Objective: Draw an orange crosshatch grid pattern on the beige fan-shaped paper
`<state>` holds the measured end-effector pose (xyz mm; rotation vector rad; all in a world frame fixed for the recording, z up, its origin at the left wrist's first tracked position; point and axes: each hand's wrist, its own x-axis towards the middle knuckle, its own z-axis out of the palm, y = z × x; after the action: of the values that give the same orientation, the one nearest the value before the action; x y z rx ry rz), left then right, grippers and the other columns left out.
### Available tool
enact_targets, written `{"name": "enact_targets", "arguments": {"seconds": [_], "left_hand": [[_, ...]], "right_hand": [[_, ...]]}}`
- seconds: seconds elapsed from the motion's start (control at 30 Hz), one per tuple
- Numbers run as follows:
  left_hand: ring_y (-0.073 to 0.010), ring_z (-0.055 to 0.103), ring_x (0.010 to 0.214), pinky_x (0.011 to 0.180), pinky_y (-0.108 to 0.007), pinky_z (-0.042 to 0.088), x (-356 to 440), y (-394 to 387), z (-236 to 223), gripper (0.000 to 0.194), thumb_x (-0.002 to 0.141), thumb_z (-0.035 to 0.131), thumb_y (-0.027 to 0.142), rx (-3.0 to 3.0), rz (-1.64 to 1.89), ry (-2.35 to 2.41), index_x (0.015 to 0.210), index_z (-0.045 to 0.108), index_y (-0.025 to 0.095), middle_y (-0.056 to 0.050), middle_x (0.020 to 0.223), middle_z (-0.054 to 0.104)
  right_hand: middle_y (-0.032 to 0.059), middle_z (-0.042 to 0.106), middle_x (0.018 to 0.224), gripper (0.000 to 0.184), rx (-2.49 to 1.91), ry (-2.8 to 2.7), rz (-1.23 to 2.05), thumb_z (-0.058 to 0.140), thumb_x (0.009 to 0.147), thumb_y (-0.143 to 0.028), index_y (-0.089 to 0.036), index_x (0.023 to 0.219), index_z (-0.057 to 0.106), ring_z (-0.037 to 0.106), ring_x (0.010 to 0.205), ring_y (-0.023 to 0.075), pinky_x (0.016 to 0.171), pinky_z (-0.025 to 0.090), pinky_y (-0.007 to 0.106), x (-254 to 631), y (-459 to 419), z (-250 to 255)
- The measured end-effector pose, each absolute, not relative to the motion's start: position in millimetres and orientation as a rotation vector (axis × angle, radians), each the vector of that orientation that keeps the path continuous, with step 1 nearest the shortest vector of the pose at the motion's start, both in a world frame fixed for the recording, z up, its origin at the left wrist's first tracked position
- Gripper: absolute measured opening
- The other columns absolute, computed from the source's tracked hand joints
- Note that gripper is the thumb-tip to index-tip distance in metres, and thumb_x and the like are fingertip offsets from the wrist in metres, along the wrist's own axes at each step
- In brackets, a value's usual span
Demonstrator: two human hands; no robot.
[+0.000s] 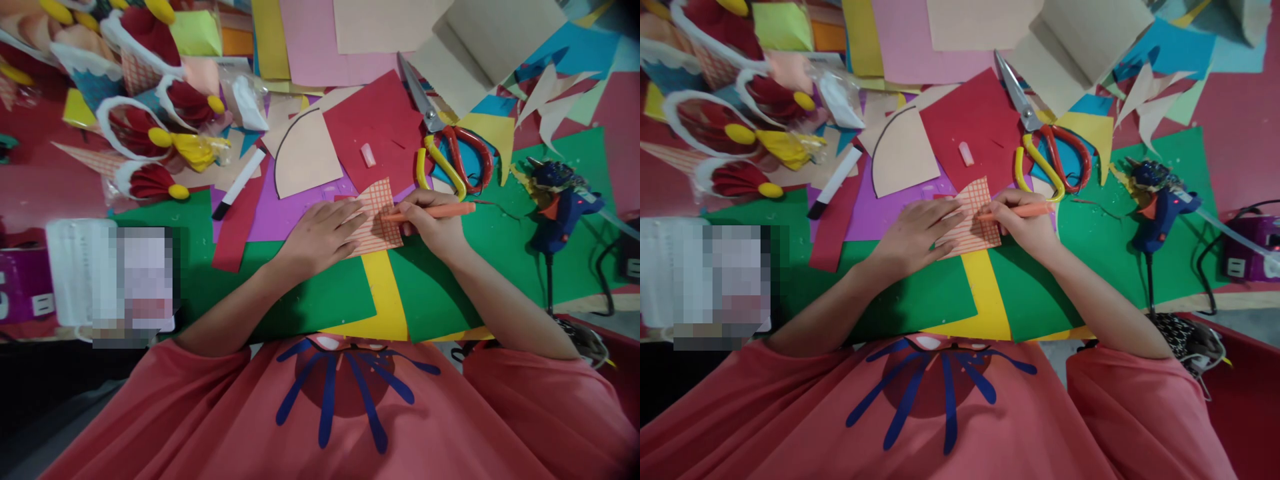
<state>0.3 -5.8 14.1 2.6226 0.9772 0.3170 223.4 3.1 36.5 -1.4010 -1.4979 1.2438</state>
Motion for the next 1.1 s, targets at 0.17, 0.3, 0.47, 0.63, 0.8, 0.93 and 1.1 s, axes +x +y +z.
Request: {"name": "enact_targets", "arguments": {"seconds": [0.17,0.3,0.47,0.63,0.8,0.93,1.1], "left_hand": [[-0.027,0.039,0.133,0.108,-0.044,0.032,0.5,-6.2,13.0,0.042,0.096,0.044,0.033,2.617,0.357,1.003,0.135,0.045,0.017,-0.013,0.141,0.046],[-0.0264,0.043,0.13,0.106,-0.043,0.035,0.0,-6.3,12.5,0.04,0.096,0.045,0.03,2.63,0.41,0.992,0.132,0.047,0.015,-0.014,0.137,0.051],[-0.0269,0.049,0.123,0.1,-0.045,0.042,-0.4,-5.5,11.3,0.03,0.094,0.047,0.023,2.663,0.442,0.953,0.122,0.055,0.017,-0.013,0.132,0.054],[-0.0276,0.05,0.122,0.097,-0.046,0.044,-0.2,-5.1,12.3,0.029,0.093,0.049,0.022,2.679,0.464,0.941,0.121,0.056,0.018,-0.014,0.13,0.055],[-0.0274,0.049,0.123,0.099,-0.047,0.043,0.1,-5.1,14.5,0.029,0.094,0.047,0.023,2.65,0.414,0.958,0.121,0.057,0.02,-0.013,0.132,0.054],[-0.0267,0.047,0.126,0.1,-0.048,0.042,0.4,-5.7,14.6,0.029,0.095,0.047,0.024,2.615,0.382,0.976,0.122,0.057,0.022,-0.012,0.134,0.053],[-0.0277,0.046,0.127,0.102,-0.049,0.04,0.4,-6.2,13.6,0.028,0.095,0.046,0.026,2.592,0.403,0.964,0.12,0.059,0.022,-0.013,0.135,0.052]], "right_hand": [[-0.0024,0.057,0.053,0.021,-1.351,-1.564,1.192,0.058,0.082,-0.031,-0.016,0.07,0.065,0.049,0.047,0.0077,0.048,0.037,0.022,224.9,1.8,32.9],[-0.001,0.061,0.061,0.022,-1.337,-1.605,1.179,0.06,0.082,-0.035,-0.016,0.073,0.065,0.053,0.055,0.0087,0.051,0.039,0.022,224.5,1.6,31.3],[-0.0013,0.06,0.06,0.024,-1.355,-1.625,1.185,0.061,0.082,-0.036,-0.016,0.068,0.062,0.051,0.053,0.008,0.05,0.038,0.022,224.3,1.4,30.2],[-0.0012,0.06,0.059,0.026,-1.348,-1.642,1.172,0.061,0.082,-0.037,-0.016,0.068,0.061,0.051,0.051,0.0082,0.05,0.038,0.022,224.8,1.5,29.2],[-0.0009,0.06,0.058,0.025,-1.36,-1.675,1.178,0.06,0.082,-0.037,-0.017,0.068,0.062,0.05,0.051,0.0084,0.049,0.038,0.022,224.8,1.2,29.6],[-0.002,0.056,0.052,0.024,-1.371,-1.643,1.223,0.061,0.079,-0.033,-0.017,0.061,0.058,0.047,0.049,0.0082,0.047,0.036,0.022,222.2,2.1,33.2],[-0.0032,0.052,0.047,0.022,-1.401,-1.577,1.301,0.061,0.074,-0.027,-0.017,0.056,0.056,0.046,0.046,0.008,0.045,0.035,0.022,220.8,3.9,37.7]]}}
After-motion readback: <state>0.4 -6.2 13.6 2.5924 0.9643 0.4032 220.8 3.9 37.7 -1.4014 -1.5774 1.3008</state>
